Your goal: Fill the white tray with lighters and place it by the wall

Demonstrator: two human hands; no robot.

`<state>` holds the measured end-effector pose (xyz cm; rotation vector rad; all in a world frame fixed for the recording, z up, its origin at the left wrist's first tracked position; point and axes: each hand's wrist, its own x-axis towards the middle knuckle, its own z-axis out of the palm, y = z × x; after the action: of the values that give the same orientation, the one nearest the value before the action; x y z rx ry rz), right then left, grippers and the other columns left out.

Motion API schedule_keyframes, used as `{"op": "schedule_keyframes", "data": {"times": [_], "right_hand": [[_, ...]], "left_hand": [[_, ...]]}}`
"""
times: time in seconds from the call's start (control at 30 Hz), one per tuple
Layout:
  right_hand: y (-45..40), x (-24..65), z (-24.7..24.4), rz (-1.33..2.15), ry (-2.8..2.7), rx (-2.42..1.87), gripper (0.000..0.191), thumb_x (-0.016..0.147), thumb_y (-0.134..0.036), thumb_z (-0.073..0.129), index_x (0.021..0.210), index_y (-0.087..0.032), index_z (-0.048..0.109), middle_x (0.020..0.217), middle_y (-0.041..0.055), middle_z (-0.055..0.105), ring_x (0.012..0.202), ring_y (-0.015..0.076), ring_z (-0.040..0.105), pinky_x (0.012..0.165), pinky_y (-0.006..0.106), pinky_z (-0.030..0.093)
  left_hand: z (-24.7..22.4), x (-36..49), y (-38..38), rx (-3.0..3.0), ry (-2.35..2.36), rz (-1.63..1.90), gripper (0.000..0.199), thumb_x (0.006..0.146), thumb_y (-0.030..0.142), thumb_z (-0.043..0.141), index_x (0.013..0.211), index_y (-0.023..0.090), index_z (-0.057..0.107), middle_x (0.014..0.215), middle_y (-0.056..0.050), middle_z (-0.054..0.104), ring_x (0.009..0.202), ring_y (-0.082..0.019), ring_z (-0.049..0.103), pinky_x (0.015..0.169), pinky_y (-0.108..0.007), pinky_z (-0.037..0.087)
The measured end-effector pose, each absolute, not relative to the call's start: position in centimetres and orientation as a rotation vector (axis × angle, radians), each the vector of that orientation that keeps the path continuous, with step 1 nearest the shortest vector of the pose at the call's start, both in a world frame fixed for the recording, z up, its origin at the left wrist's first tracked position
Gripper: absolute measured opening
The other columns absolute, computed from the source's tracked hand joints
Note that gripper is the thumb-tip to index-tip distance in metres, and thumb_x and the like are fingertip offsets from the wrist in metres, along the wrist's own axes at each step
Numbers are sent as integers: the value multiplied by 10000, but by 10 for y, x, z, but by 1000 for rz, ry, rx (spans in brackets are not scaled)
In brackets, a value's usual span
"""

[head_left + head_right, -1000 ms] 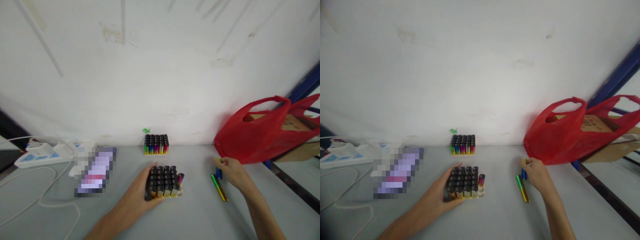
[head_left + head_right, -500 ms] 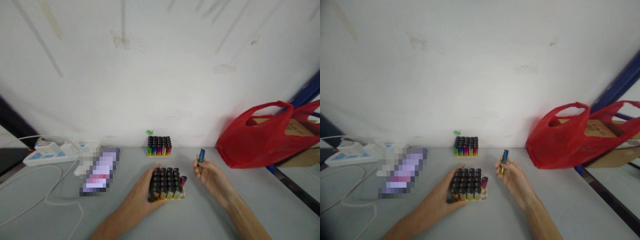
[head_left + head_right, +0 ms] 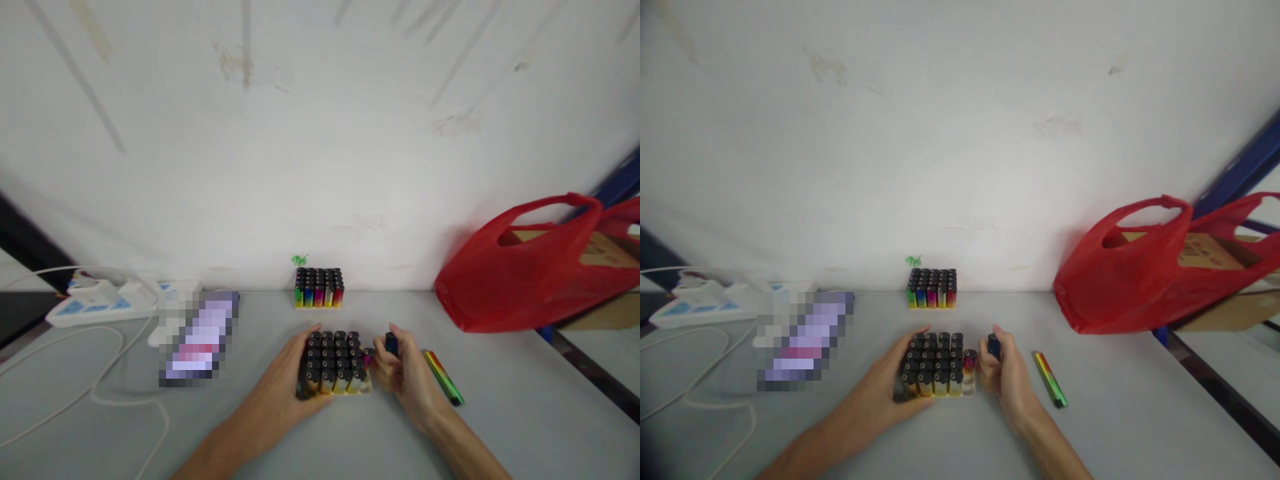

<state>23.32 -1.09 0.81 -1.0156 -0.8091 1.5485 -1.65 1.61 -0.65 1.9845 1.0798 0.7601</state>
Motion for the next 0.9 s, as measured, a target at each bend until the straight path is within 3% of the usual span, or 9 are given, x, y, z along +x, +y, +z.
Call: {"op": "schedule_keyframes", "data": {"times": [0.27,0.5,0.6,0.77,0.9], "right_hand": [[-7,236,6,1456,-852,-1054,674,910,-858,575,641,-255,440,560,-108,212,510,107,116,466,268,120],[-8,234,15,1313,-892,-1126,605,952,-771,683,734,-219,568,575,-57,459,499,109,319,488,263,237],[-11,231,20,1368,-881,-1107,605,938,-777,696,732,-227,551,569,-65,433,495,109,281,486,266,216],[-7,234,17,1458,-824,-1031,686,932,-827,619,614,-235,483,556,-67,310,535,128,274,535,270,293],[-3,239,7,1500,-792,-952,663,940,-740,626,575,-261,347,576,-81,228,526,122,188,498,277,221]], "left_hand": [[-5,-16,16,1964,1086,753,952,808,275,921,1635,310,452,1641,-109,609,1504,-391,579,1326,-570,401],[-5,-17,15,1984,1076,766,929,843,327,916,1645,302,447,1664,-120,583,1515,-393,570,1320,-568,406],[-2,-15,13,1960,1089,773,907,831,315,919,1625,305,479,1652,-111,598,1509,-391,577,1319,-563,408],[-4,-16,15,1977,1092,758,945,811,287,923,1632,315,457,1667,-102,583,1517,-385,567,1328,-557,396],[-9,-18,16,1994,1088,767,940,830,312,917,1641,316,441,1660,-104,588,1515,-390,568,1323,-565,401]]}}
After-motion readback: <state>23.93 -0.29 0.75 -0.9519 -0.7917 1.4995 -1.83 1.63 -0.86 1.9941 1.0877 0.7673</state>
